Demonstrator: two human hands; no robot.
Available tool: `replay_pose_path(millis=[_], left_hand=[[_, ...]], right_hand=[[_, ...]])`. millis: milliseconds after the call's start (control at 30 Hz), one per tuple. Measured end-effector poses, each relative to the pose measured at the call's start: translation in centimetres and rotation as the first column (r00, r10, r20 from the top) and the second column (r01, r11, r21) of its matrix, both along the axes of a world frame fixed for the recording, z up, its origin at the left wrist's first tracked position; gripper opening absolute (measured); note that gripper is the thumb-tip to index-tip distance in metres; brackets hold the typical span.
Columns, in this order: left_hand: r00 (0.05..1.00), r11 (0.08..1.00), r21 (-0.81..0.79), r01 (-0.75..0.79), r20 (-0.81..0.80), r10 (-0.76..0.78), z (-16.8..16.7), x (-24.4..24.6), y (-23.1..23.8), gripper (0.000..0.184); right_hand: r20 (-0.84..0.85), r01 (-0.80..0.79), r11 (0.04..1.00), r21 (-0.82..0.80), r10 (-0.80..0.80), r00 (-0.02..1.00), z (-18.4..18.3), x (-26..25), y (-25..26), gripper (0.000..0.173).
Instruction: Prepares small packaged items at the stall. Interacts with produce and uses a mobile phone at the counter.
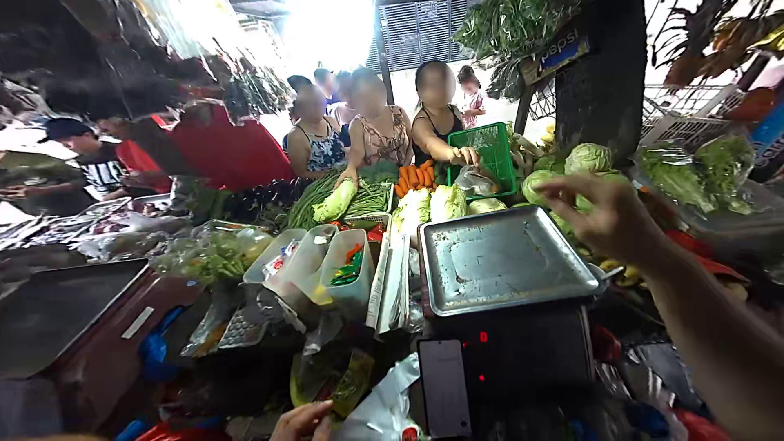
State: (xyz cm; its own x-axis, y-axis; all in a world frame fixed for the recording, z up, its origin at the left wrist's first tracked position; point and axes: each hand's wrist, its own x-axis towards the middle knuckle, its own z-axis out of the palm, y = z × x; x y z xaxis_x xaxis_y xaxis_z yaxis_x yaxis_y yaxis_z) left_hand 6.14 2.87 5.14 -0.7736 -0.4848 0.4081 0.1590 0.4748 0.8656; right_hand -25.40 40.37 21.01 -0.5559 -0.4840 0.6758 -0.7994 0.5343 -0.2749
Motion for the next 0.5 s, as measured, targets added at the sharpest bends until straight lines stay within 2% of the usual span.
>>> replay_pose_path(millis=[100, 200, 333, 500], left_hand=[[0.998, 0.999, 0.005, 0.053, 0.014, -0.053, -0.3, -0.6, -1.0, 0.018], [0.995, 0.995, 0.023, 0.099, 0.017, -0.099, -0.2, -1.5, -1.4, 0.018], [0.983, 0.983, 0.011, 0.185, -0.024, -0.185, -1.2, -3.2, -1.7, 0.019], [0.957, 0.960, -0.017, 0.278, -0.078, -0.278, -2.2, -5.3, -1.0, 0.017]], right_hand=[[-0.146, 0.137, 0.962, -0.238, -0.175, 0.974, -6.9, 7.8, 2.4, 0.029], [-0.115, 0.278, 0.875, -0.396, -0.348, 0.930, -14.1, 13.2, 2.1, 0.027], [-0.032, 0.407, 0.842, -0.353, -0.446, 0.895, -20.9, 16.7, 0.6, 0.028], [-0.095, 0.468, 0.845, -0.257, -0.505, 0.858, -25.3, 17.8, -1.6, 0.034]])
